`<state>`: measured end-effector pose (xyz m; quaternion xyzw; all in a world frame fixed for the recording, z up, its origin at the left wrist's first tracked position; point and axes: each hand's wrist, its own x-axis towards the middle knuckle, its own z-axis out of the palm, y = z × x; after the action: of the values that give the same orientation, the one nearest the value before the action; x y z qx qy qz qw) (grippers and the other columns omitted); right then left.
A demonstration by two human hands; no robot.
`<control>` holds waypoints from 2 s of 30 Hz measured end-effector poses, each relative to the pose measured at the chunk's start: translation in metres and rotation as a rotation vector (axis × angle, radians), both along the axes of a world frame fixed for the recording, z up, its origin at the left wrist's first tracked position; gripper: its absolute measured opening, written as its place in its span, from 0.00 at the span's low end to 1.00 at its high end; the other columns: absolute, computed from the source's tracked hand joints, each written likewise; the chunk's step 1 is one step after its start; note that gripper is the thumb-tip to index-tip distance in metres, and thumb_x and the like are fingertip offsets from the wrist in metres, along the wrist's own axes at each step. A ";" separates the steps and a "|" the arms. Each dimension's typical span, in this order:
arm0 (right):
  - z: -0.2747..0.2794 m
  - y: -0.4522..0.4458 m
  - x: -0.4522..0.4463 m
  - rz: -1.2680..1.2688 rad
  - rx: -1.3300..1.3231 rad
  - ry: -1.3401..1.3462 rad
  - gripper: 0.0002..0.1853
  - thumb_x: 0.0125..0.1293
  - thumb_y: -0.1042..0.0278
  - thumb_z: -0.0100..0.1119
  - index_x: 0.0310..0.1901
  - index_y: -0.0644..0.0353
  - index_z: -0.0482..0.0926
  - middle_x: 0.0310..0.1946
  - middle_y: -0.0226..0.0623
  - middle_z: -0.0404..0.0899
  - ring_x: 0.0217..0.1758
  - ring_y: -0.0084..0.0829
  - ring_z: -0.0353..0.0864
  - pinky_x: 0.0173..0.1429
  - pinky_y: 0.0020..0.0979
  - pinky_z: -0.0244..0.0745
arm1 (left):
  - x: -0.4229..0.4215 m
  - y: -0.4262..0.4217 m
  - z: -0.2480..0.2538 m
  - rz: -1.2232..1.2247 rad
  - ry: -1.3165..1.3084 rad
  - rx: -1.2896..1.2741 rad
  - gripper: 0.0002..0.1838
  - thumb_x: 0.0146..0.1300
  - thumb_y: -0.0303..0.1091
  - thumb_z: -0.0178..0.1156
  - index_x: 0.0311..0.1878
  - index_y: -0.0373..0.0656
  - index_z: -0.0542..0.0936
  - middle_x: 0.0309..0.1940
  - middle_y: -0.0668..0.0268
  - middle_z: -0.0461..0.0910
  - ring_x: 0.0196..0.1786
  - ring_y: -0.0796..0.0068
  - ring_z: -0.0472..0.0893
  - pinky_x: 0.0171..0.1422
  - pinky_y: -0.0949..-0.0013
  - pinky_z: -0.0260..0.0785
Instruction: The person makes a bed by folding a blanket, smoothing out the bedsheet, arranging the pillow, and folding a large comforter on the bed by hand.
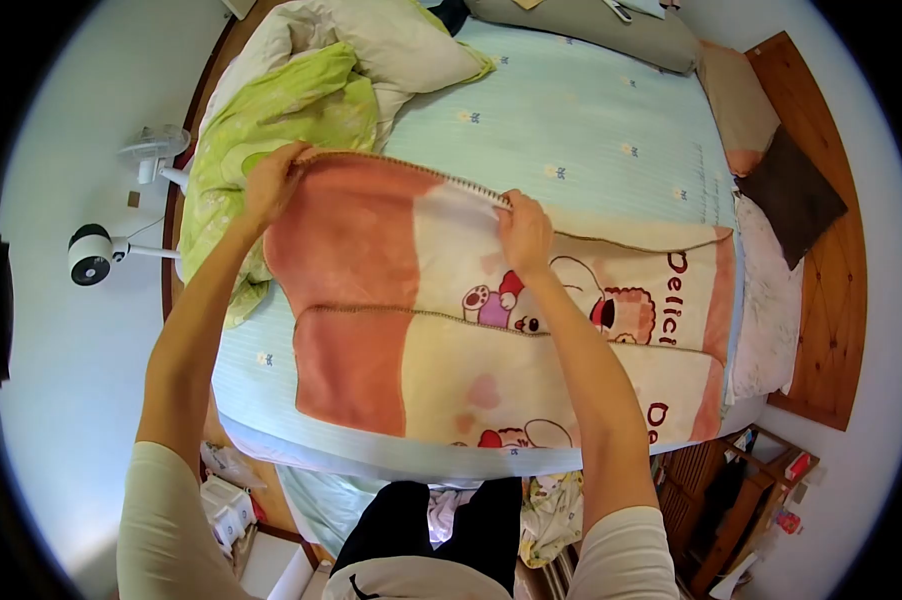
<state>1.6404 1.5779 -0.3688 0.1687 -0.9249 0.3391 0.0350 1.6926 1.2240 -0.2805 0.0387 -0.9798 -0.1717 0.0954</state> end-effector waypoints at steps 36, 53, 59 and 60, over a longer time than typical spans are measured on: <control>-0.096 0.060 0.346 0.760 0.275 -0.181 0.17 0.53 0.69 0.50 0.46 0.54 0.74 0.38 0.30 0.71 0.46 0.31 0.71 0.48 0.33 0.69 | 0.373 0.017 -0.172 -0.459 -0.476 -0.198 0.10 0.49 0.31 0.54 0.37 0.46 0.78 0.41 0.66 0.73 0.51 0.66 0.70 0.62 0.59 0.59; -0.118 0.284 0.189 -0.045 0.009 -0.172 0.22 0.51 0.81 0.49 0.51 0.62 0.71 0.48 0.48 0.71 0.53 0.48 0.69 0.60 0.42 0.61 | 0.263 0.282 -0.173 -0.476 -0.552 0.272 0.11 0.52 0.26 0.54 0.40 0.38 0.76 0.43 0.58 0.73 0.47 0.56 0.72 0.49 0.57 0.66; -0.159 0.456 0.044 -0.820 -0.309 -0.205 0.24 0.54 0.76 0.57 0.54 0.67 0.66 0.49 0.47 0.69 0.53 0.41 0.70 0.56 0.34 0.66 | 0.170 0.507 -0.181 -0.537 -0.466 0.324 0.38 0.46 0.28 0.64 0.63 0.43 0.61 0.59 0.51 0.62 0.61 0.50 0.64 0.61 0.52 0.60; -0.175 0.480 0.028 -0.859 -0.367 -0.227 0.25 0.54 0.74 0.58 0.54 0.68 0.65 0.50 0.48 0.69 0.53 0.40 0.70 0.56 0.33 0.66 | 0.161 0.530 -0.183 -0.535 -0.477 0.234 0.40 0.46 0.28 0.65 0.64 0.42 0.58 0.61 0.50 0.60 0.62 0.48 0.62 0.62 0.49 0.59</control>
<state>1.6685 2.0579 -0.5433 -0.2755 -0.8338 0.4679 0.0999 1.8536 1.7535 -0.4634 -0.1692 -0.9235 -0.2877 -0.1891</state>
